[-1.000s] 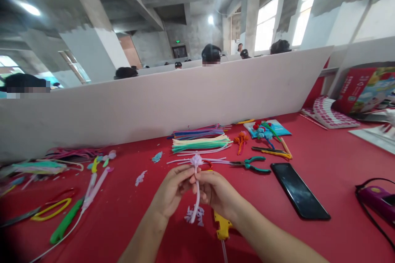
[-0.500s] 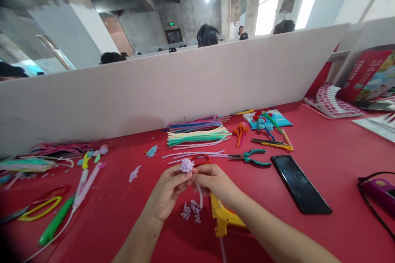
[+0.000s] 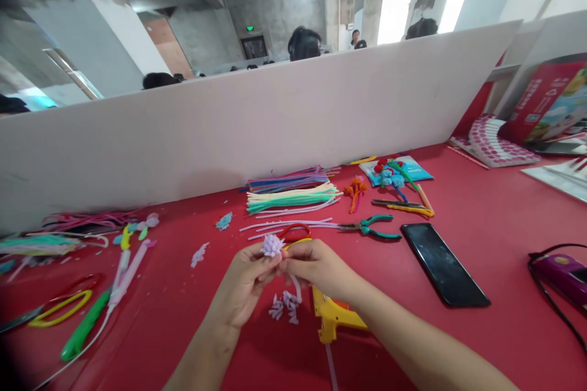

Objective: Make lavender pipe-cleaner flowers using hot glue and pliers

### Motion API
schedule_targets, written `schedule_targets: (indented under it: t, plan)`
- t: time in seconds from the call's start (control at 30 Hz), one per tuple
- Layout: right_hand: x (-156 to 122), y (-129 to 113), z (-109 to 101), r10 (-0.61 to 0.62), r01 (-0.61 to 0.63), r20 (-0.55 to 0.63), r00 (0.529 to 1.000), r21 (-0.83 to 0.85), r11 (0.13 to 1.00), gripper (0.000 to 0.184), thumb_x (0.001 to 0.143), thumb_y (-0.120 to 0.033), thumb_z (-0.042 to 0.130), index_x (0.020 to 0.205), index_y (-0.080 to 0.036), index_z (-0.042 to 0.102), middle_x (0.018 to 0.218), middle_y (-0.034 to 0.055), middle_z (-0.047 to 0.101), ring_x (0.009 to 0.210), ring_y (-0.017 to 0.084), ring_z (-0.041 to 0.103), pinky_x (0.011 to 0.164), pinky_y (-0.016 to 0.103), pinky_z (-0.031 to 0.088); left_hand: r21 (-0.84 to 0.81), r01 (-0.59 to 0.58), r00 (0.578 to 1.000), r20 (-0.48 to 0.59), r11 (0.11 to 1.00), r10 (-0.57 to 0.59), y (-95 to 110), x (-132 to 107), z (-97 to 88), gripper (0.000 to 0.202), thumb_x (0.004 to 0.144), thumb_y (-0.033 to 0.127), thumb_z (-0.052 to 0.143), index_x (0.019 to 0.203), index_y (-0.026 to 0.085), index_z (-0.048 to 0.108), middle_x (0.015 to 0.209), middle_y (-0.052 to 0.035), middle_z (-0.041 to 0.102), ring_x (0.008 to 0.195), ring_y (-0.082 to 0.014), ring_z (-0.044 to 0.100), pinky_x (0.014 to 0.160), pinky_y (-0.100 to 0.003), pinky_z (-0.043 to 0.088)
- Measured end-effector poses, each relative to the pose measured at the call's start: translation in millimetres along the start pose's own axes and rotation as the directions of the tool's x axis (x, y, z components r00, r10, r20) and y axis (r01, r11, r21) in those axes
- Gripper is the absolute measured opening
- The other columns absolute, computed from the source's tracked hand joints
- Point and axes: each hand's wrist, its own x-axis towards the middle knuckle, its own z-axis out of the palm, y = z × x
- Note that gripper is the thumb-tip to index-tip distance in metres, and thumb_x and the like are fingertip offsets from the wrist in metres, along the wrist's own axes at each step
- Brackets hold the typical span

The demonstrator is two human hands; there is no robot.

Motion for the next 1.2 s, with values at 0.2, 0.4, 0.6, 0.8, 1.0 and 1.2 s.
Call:
schedule_targets:
  t: [0.2, 0.4, 0.6, 0.8, 1.0, 1.2]
  plan:
    - [0.6, -0.1, -1.0, -0.014, 0.013, -0.003, 1.0, -0.046, 0.999, 0.031, 0.08, -0.044, 0.059, 0.067, -0.016, 0.061, 0.053, -0.0031, 0.049, 0.045, 0.007, 0.038, 0.045, 0.021, 0.03, -0.013, -0.002, 1.0, 0.001, 1.0, 0.002, -1.7, 0.5, -0.6, 0.016, 0.064, 0.025, 0.078, 0.069, 0.011, 0.073, 0.046, 0.0071, 0.037, 0.046, -0.004, 0.024, 0.048, -0.019, 0.025]
    - [0.3, -0.8, 2.8, -0.046, 0.036, -0.074, 0.996, -0.14, 0.99, 0.033, 0.082, -0.043, 0.055, 0.063, -0.016, 0.057, 0.051, -0.0039, 0.045, 0.044, 0.007, 0.038, 0.045, 0.021, 0.029, -0.034, 0.015, 1.0, 0.004, 0.999, -0.015, -5.5, 4.1, -3.7, 0.016, 0.064, 0.018, 0.079, 0.076, 0.008, 0.074, 0.054, 0.004, 0.047, 0.048, -0.0025, 0.026, 0.048, -0.017, 0.025]
    - [-2.2, 5.4, 8.3, -0.189, 0.106, -0.239, 0.952, -0.321, 0.941, 0.025, 0.084, -0.034, 0.052, 0.066, -0.018, 0.059, 0.054, -0.0017, 0.049, 0.049, 0.01, 0.043, 0.048, 0.023, 0.031, -0.161, 0.004, 0.998, -0.06, 0.987, -0.014, -13.4, 6.3, 3.8, 0.018, 0.064, 0.021, 0.078, 0.079, 0.012, 0.075, 0.056, 0.0045, 0.043, 0.051, -0.0038, 0.031, 0.048, -0.015, 0.029]
    - [-9.5, 0.3, 10.3, -0.347, 0.161, -0.303, 0.887, -0.501, 0.85, 0.018, 0.08, -0.027, 0.056, 0.063, -0.021, 0.059, 0.063, 0.002, 0.056, 0.057, 0.013, 0.045, 0.058, 0.027, 0.031, -0.23, -0.029, 0.993, -0.121, 0.973, 0.001, -16.9, 1.4, 10.4, 0.019, 0.06, 0.018, 0.081, 0.077, 0.013, 0.076, 0.063, 0.002, 0.053, 0.055, -0.0042, 0.039, 0.055, -0.015, 0.038]
    - [-12.5, -6.3, 15.0, -0.312, 0.141, -0.316, 0.896, -0.464, 0.875, 0.021, 0.075, -0.023, 0.058, 0.056, -0.02, 0.051, 0.056, -0.0012, 0.05, 0.053, 0.011, 0.042, 0.052, 0.025, 0.029, -0.258, -0.044, 0.986, -0.166, 0.965, 0.0, -17.5, -2.7, 16.8, 0.02, 0.056, 0.021, 0.083, 0.074, 0.015, 0.075, 0.057, 0.0038, 0.054, 0.052, -0.0036, 0.039, 0.054, -0.015, 0.038]
    - [-14.9, -6.2, 18.1, -0.104, 0.032, -0.266, 0.958, -0.262, 0.964, 0.024, 0.082, -0.029, 0.05, 0.06, -0.019, 0.052, 0.042, -0.0063, 0.039, 0.034, 0.007, 0.038, 0.036, 0.02, 0.026, -0.238, -0.002, 0.988, -0.149, 0.971, -0.035, -8.0, -7.5, 19.4, 0.023, 0.051, 0.02, 0.085, 0.07, 0.012, 0.074, 0.053, 0.0051, 0.05, 0.049, -0.0022, 0.037, 0.049, -0.013, 0.034]
